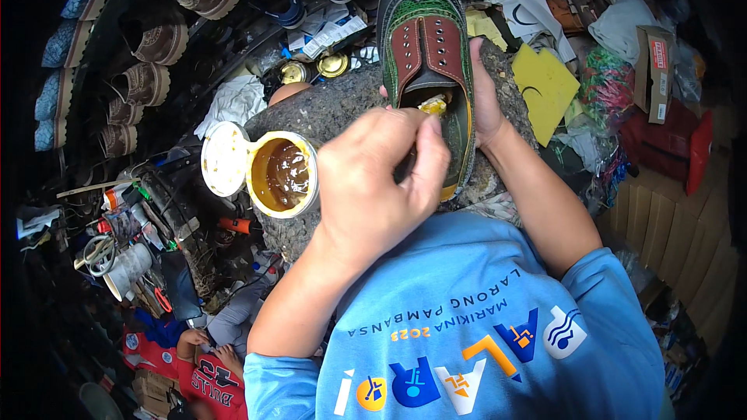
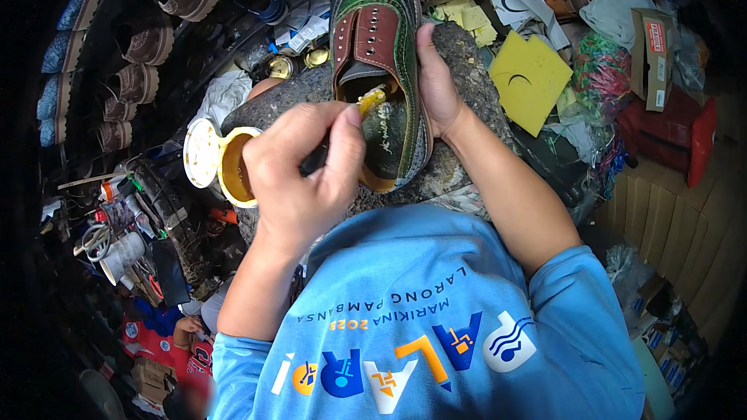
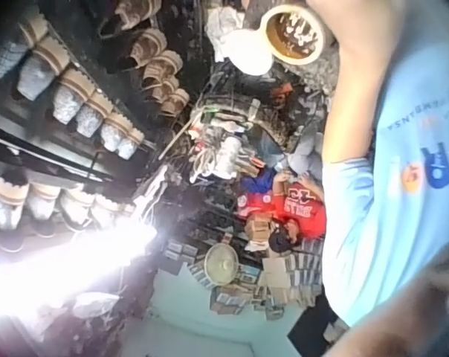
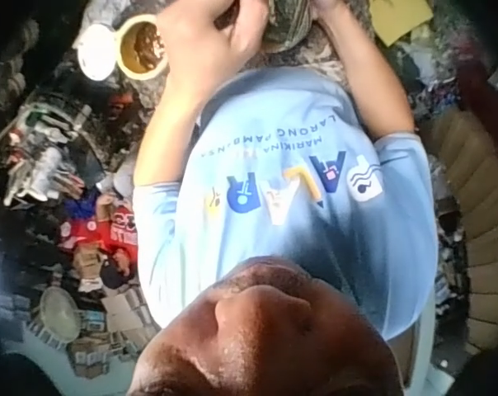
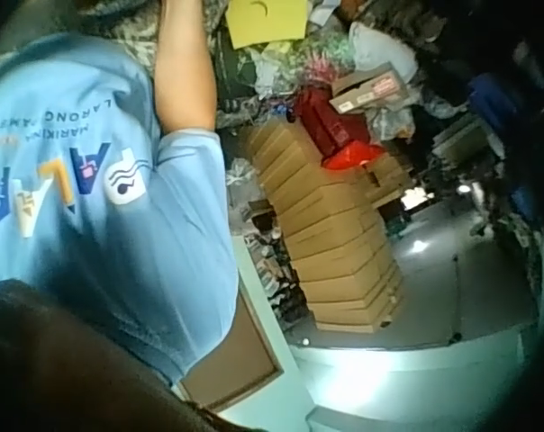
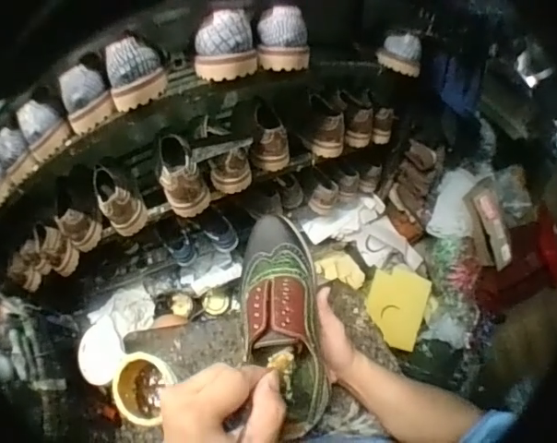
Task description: Applying adhesive and inserting an insole into a finished shoe upper.
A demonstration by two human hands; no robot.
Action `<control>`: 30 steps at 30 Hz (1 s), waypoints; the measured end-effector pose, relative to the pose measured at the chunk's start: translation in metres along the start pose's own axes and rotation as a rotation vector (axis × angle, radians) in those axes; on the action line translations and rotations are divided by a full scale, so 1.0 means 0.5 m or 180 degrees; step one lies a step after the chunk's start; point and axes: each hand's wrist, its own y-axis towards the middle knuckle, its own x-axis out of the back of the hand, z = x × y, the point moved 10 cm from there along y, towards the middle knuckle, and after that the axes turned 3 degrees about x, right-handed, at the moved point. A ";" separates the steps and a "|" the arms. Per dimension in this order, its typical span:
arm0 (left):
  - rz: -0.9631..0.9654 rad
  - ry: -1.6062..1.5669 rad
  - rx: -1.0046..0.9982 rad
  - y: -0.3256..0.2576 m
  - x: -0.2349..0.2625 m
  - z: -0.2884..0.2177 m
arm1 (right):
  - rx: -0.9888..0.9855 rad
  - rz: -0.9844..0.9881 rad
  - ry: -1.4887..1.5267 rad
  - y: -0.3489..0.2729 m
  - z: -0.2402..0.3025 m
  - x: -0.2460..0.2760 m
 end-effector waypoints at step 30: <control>0.2287 0.0677 -0.1034 0.022 -0.036 -0.067 | -0.0054 -0.0214 -0.0082 -0.013 0.021 -0.024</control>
